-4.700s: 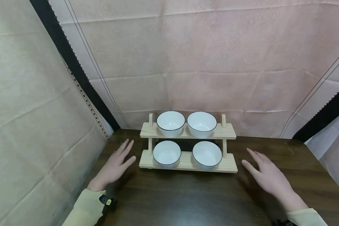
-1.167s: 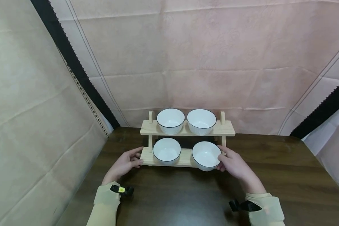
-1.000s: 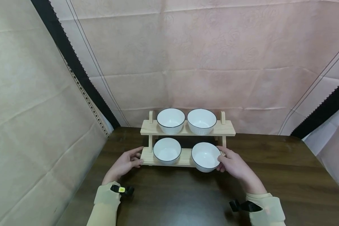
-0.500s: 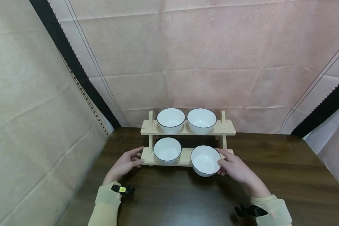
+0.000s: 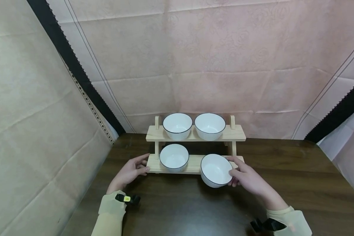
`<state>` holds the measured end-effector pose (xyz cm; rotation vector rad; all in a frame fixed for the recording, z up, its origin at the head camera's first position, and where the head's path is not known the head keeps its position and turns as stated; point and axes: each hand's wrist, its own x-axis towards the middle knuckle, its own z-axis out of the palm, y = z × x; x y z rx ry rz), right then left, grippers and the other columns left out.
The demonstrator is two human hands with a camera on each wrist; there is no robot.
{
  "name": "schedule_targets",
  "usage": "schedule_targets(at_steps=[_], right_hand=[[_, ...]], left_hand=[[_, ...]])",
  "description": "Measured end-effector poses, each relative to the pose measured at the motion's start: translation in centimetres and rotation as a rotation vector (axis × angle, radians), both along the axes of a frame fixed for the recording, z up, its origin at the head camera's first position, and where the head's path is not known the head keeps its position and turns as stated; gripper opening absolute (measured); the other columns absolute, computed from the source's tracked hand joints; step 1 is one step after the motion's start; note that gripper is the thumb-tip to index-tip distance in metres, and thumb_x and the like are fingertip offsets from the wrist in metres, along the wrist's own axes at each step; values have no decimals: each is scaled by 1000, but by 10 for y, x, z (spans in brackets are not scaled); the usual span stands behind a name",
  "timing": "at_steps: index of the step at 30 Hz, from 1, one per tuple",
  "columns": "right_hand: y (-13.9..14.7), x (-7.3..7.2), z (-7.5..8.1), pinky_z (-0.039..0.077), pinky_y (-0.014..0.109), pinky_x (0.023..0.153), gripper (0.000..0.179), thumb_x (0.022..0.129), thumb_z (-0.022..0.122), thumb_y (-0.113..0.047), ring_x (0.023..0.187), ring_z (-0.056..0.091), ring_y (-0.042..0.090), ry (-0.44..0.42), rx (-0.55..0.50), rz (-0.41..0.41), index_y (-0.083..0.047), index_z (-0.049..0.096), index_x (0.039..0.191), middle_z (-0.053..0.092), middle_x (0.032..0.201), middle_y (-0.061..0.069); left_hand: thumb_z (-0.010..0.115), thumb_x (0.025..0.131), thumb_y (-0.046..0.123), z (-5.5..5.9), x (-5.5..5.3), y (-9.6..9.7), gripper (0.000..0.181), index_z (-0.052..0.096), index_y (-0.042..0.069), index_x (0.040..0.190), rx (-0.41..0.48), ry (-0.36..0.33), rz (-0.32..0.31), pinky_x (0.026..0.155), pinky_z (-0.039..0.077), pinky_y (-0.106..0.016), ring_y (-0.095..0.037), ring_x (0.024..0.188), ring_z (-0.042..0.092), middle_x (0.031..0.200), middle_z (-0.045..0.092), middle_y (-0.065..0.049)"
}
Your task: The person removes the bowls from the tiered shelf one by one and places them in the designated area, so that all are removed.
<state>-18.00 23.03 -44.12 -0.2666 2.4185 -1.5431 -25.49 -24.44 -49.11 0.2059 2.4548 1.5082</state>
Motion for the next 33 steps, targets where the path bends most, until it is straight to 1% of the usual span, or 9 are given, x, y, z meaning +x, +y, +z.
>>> schedule_targets(at_steps=[2, 6, 13, 21, 26, 33], right_hand=[[0, 0, 0, 59, 35, 68, 56, 108, 52, -9, 72, 67, 22, 2, -14, 20, -4, 40, 162, 70, 82, 12], [0, 2, 0, 58, 33, 68, 55, 108, 53, -10, 72, 67, 21, -4, -9, 58, -3, 40, 161, 71, 82, 11], [-2, 6, 2, 58, 32, 67, 60, 105, 56, -8, 72, 67, 19, -22, -20, 145, 0, 41, 162, 71, 82, 6], [-3, 8, 0, 60, 35, 66, 56, 106, 59, -11, 69, 65, 18, -12, 31, 237, -3, 47, 161, 67, 79, 6], [-7, 8, -5, 58, 36, 66, 57, 106, 61, -12, 71, 65, 20, -41, 40, 256, -5, 47, 161, 68, 79, 7], [-10, 7, -12, 57, 35, 65, 56, 105, 61, -11, 70, 65, 19, -41, 44, 265, -5, 49, 159, 69, 78, 6]], left_hand=[[73, 104, 15, 0, 0, 0, 66, 47, 10, 165, -1, -1, 4, 92, 67, -37, -21, 99, 71, 126, 72, -16], [72, 105, 15, 1, 1, 0, 66, 46, 9, 165, 0, 1, 2, 92, 67, -37, -21, 100, 72, 126, 71, -17], [72, 105, 13, 0, 1, 0, 66, 46, 8, 165, -1, 3, -2, 91, 67, -37, -21, 99, 72, 125, 72, -17], [72, 105, 13, 0, 2, 1, 66, 46, 7, 165, -4, 19, 4, 89, 67, -34, -20, 97, 72, 122, 72, -16], [72, 105, 12, 0, 1, 1, 65, 47, 7, 165, -6, 21, 11, 89, 67, -33, -20, 97, 72, 121, 72, -16], [72, 105, 15, 0, 2, 1, 66, 46, 9, 165, -14, 20, 7, 90, 67, -35, -20, 98, 72, 124, 72, -16]])
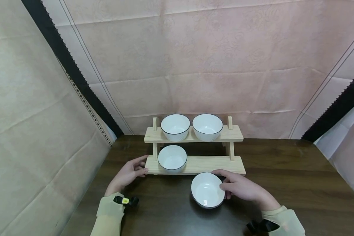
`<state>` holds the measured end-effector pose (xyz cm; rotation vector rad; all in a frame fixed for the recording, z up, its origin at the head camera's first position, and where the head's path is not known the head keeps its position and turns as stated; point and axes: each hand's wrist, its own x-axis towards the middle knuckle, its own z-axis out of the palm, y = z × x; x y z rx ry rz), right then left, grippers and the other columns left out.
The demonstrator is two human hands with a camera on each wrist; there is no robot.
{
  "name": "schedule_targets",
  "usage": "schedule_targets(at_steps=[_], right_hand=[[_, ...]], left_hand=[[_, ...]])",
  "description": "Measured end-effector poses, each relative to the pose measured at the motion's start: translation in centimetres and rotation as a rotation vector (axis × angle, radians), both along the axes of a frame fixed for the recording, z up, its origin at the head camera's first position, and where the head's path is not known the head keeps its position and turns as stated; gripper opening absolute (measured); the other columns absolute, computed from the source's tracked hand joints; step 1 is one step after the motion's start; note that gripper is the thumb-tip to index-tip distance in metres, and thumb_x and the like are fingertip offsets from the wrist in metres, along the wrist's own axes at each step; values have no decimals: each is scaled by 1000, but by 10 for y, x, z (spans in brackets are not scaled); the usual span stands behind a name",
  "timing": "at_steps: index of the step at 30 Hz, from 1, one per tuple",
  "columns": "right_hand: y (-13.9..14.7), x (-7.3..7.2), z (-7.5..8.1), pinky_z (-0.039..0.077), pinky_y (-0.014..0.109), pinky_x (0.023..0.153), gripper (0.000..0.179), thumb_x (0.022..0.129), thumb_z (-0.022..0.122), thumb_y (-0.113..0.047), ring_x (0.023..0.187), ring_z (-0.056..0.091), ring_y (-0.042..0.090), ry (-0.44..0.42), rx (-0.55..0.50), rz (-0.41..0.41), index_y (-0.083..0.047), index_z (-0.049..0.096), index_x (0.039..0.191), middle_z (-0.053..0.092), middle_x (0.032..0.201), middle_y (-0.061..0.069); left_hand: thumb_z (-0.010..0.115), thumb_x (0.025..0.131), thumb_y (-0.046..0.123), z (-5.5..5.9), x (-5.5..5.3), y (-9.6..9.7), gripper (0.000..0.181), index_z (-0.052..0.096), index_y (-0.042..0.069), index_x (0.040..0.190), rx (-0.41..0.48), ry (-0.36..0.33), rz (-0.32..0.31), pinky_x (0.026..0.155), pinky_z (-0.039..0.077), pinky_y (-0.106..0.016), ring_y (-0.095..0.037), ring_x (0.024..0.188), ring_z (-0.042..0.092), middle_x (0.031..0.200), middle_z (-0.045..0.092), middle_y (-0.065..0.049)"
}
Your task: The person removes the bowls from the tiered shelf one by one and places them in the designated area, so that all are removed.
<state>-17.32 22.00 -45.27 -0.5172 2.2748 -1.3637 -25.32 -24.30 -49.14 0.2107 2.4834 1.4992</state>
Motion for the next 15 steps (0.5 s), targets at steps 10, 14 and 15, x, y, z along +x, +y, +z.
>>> schedule_targets(at_steps=[10, 14, 15], right_hand=[[-3, 0, -5, 57, 34, 64, 56, 104, 61, -10, 69, 65, 19, 11, 4, 16, -3, 50, 158, 68, 79, 4], [-3, -1, -6, 57, 34, 64, 55, 104, 61, -10, 69, 65, 19, 17, 13, 29, -5, 51, 158, 67, 78, 4], [-3, -1, -6, 57, 34, 64, 55, 104, 61, -10, 69, 65, 19, 18, 15, 32, -6, 52, 158, 67, 78, 4]], left_hand=[[72, 105, 14, -1, 0, -1, 66, 46, 9, 165, 8, -3, -3, 90, 67, -36, -21, 100, 72, 126, 72, -18], [72, 105, 14, 0, 0, -1, 66, 46, 8, 165, 13, -2, -5, 90, 67, -36, -21, 100, 73, 126, 73, -18], [72, 105, 14, 0, 0, 0, 66, 46, 8, 165, 13, -3, -5, 90, 67, -36, -21, 100, 73, 126, 73, -18]])
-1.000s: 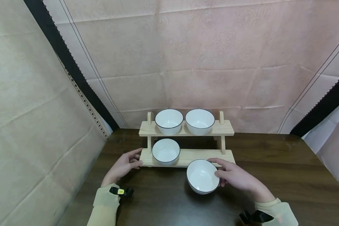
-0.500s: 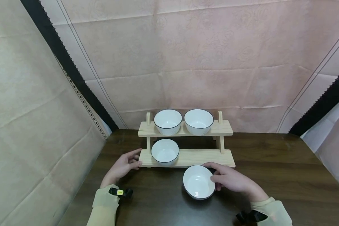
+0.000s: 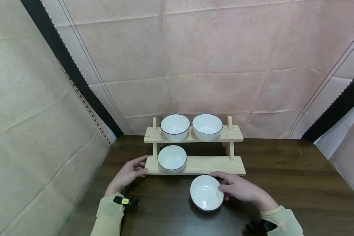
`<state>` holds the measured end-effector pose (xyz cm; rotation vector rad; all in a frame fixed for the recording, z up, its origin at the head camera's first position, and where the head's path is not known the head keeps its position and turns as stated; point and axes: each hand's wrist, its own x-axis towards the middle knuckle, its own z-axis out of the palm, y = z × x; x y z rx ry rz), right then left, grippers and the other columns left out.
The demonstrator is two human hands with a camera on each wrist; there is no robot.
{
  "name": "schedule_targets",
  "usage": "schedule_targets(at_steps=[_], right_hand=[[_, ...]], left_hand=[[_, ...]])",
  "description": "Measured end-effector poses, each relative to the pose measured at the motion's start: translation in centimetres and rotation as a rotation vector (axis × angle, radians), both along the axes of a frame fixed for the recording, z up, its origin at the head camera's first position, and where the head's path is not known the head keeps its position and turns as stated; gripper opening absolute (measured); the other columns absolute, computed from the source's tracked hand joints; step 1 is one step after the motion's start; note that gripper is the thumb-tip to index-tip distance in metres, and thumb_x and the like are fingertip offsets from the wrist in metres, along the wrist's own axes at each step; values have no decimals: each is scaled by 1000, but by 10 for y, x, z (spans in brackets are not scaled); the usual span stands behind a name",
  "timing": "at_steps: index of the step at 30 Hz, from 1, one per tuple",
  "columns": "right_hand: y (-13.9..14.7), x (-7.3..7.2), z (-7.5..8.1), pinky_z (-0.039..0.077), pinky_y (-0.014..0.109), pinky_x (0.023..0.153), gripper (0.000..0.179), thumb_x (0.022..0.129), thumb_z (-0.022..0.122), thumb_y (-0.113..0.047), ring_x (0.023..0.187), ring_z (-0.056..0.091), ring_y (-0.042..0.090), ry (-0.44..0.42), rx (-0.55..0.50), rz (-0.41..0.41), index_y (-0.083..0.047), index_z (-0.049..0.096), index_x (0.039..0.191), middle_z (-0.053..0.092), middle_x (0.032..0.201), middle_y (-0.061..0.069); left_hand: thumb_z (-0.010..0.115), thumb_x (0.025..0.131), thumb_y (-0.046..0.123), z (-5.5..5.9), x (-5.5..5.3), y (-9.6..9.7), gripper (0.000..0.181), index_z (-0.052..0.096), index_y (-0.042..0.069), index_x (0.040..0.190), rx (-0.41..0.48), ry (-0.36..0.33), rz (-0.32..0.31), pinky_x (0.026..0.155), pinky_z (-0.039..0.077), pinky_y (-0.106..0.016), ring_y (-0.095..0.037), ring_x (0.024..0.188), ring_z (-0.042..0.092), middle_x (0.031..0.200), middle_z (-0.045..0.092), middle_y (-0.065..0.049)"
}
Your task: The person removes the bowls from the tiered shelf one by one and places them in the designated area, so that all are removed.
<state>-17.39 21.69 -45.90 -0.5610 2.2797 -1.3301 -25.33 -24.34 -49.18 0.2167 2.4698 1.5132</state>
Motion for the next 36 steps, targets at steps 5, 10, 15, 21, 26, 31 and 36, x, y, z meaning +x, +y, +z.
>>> schedule_targets(at_steps=[5, 10, 15, 21, 26, 31, 36], right_hand=[[0, 0, 1, 56, 34, 64, 54, 105, 61, -12, 70, 65, 19, -1, 10, 7, -7, 52, 158, 67, 79, 4], [1, 0, 1, 55, 34, 64, 54, 104, 62, -12, 70, 65, 19, 8, 17, 12, -9, 53, 157, 67, 78, 4], [0, 0, 0, 56, 33, 64, 53, 105, 62, -12, 70, 65, 19, 13, 9, 22, -10, 54, 157, 68, 79, 3], [-1, 0, -2, 57, 33, 66, 53, 106, 62, -13, 70, 66, 19, 31, 8, 19, -9, 54, 158, 69, 78, 3], [-3, -1, -5, 58, 34, 67, 53, 106, 62, -14, 70, 67, 19, 38, 18, 13, -11, 54, 158, 69, 77, 3], [-5, -2, -6, 58, 35, 67, 55, 106, 62, -15, 72, 68, 20, 13, 17, 3, -9, 52, 160, 70, 77, 5], [-5, -2, -6, 58, 36, 67, 56, 107, 61, -15, 72, 68, 20, 3, 17, 7, -6, 50, 161, 72, 78, 6]], left_hand=[[72, 105, 13, 0, 0, 0, 66, 46, 8, 166, 2, 1, -2, 90, 67, -35, -21, 100, 73, 126, 72, -18], [72, 105, 14, 0, 0, -1, 66, 46, 8, 166, 7, 1, -5, 90, 67, -36, -22, 101, 73, 127, 72, -18], [73, 104, 14, 0, 0, -1, 66, 47, 9, 165, 5, -4, -2, 90, 67, -37, -22, 101, 73, 126, 72, -18], [73, 104, 14, -1, 0, -1, 67, 47, 9, 165, 4, -4, 0, 91, 68, -38, -22, 100, 72, 126, 72, -18], [73, 104, 14, -1, 0, -2, 67, 46, 9, 165, 3, -6, 2, 91, 67, -37, -22, 99, 72, 127, 73, -18], [74, 104, 15, -1, 0, -2, 67, 46, 9, 165, 7, -7, 3, 92, 68, -38, -22, 100, 73, 127, 72, -18], [73, 104, 15, -1, 0, -2, 66, 47, 10, 165, -3, -5, 0, 93, 67, -39, -22, 100, 73, 126, 73, -17]])
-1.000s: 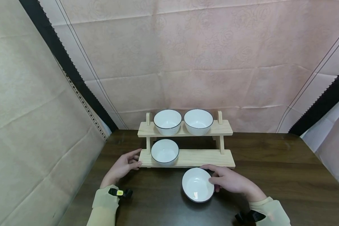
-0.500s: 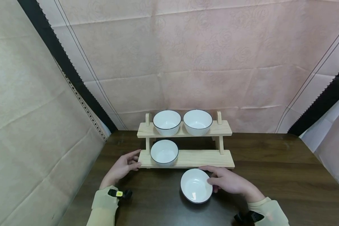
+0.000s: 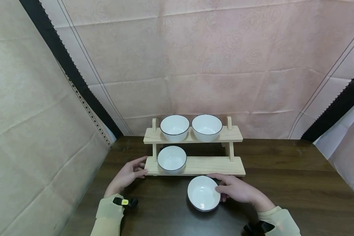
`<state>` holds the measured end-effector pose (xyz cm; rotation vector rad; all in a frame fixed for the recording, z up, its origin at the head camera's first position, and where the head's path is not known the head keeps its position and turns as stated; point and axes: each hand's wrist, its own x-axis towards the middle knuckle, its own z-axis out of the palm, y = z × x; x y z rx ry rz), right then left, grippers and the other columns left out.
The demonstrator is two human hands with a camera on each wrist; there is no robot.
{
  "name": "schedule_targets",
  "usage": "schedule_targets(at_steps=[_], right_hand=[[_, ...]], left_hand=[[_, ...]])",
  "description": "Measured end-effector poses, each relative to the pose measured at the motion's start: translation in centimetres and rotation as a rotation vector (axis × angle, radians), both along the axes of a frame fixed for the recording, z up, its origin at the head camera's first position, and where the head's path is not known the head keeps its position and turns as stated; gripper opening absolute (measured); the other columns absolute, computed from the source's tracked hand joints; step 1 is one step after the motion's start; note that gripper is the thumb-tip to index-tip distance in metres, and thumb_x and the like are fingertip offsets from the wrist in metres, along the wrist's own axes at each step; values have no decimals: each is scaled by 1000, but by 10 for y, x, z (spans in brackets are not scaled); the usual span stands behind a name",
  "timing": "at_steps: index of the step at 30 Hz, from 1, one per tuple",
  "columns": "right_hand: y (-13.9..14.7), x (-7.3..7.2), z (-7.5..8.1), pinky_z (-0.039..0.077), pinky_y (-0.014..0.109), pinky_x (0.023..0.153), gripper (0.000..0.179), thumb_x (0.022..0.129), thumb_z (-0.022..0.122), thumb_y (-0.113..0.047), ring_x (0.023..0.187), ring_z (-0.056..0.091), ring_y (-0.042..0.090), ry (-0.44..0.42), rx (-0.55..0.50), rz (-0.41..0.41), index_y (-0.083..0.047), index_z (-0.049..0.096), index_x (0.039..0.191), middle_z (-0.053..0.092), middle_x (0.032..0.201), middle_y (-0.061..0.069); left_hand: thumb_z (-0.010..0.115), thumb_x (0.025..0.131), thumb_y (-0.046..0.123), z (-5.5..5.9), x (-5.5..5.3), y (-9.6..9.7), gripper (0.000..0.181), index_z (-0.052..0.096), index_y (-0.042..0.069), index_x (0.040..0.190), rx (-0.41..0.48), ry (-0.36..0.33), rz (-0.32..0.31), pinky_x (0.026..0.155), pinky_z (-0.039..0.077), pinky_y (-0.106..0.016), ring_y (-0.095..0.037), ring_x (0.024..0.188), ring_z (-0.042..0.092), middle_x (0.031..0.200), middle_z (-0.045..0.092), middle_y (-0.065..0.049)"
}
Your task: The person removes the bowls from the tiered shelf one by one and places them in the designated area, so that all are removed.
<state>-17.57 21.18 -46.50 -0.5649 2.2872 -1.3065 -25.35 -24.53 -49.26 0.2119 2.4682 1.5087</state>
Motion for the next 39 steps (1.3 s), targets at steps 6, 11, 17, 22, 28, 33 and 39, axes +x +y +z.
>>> schedule_targets(at_steps=[6, 11, 17, 22, 28, 33, 39], right_hand=[[0, -1, -1, 58, 35, 67, 56, 107, 61, -16, 72, 68, 21, -1, 0, -4, -6, 50, 161, 73, 79, 6], [0, -1, -1, 58, 35, 66, 56, 107, 61, -16, 71, 69, 20, 6, 0, -4, -5, 49, 161, 74, 79, 7], [2, -1, -1, 58, 35, 66, 58, 108, 62, -18, 73, 70, 22, -16, -15, 7, -5, 48, 162, 75, 81, 9], [4, -1, -2, 58, 35, 65, 58, 109, 62, -19, 74, 70, 23, -38, -31, 15, -7, 46, 164, 76, 82, 10], [4, -1, -2, 57, 35, 65, 58, 109, 62, -21, 74, 71, 24, -39, -31, 23, -7, 46, 164, 76, 83, 11], [4, -1, -2, 58, 36, 65, 59, 109, 63, -22, 74, 71, 26, -43, -26, 19, -9, 47, 164, 77, 84, 11], [4, -1, -1, 57, 35, 66, 60, 109, 64, -23, 75, 71, 25, -51, -20, 17, -10, 47, 164, 77, 85, 13]], left_hand=[[73, 105, 15, 0, 0, 0, 65, 47, 10, 165, -1, 5, 0, 92, 68, -39, -22, 100, 73, 124, 72, -16], [73, 105, 15, 0, 0, 1, 65, 47, 10, 165, -4, -2, 4, 93, 67, -39, -22, 100, 73, 125, 72, -17], [73, 105, 16, 1, 0, 1, 66, 47, 11, 165, -1, -11, 9, 93, 67, -39, -22, 99, 73, 126, 72, -17], [74, 104, 16, 1, 0, 1, 66, 47, 11, 165, 3, -12, 8, 93, 67, -39, -22, 99, 73, 127, 72, -17], [74, 104, 16, 0, 0, 1, 66, 47, 11, 165, -1, -9, 12, 93, 67, -39, -22, 99, 73, 127, 72, -17], [73, 104, 15, -1, 0, 1, 66, 47, 9, 165, -4, -6, 9, 91, 67, -37, -22, 98, 73, 125, 73, -17], [74, 104, 15, 0, -1, 1, 67, 47, 10, 165, -2, -5, 7, 91, 67, -38, -22, 99, 73, 126, 73, -17]])
